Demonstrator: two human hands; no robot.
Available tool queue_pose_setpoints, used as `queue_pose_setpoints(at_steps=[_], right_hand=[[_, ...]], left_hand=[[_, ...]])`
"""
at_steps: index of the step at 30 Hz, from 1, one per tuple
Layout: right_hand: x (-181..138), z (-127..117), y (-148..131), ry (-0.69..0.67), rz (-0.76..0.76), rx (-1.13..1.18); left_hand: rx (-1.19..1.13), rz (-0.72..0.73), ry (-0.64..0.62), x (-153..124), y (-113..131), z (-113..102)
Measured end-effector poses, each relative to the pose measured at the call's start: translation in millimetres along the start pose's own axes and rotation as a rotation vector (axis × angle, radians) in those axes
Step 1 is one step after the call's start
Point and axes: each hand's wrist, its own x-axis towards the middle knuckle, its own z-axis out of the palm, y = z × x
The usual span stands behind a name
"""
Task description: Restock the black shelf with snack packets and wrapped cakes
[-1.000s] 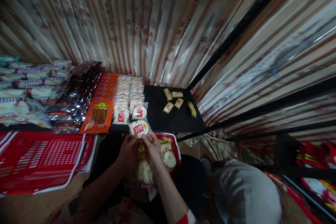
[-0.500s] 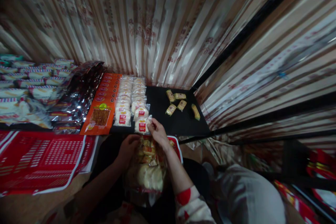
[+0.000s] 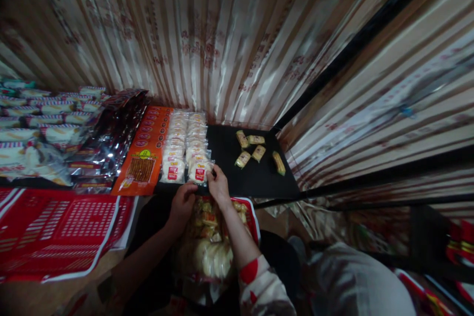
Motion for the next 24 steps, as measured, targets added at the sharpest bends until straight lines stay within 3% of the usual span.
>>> queue_pose_setpoints(at_steps=[7, 14, 24], right_hand=[[4, 10, -7, 0.034, -0.075, -0.051], [4, 13, -5, 0.112, -0.266, -0.215], [1, 29, -10, 0.105, -0.229, -0.299]], left_hand=[[0.025, 0.006, 0.0, 5, 1, -1], [0.01, 0.004, 0.013, 2, 5, -3], [-0.009, -0.021, -0.028, 3, 5, -5]])
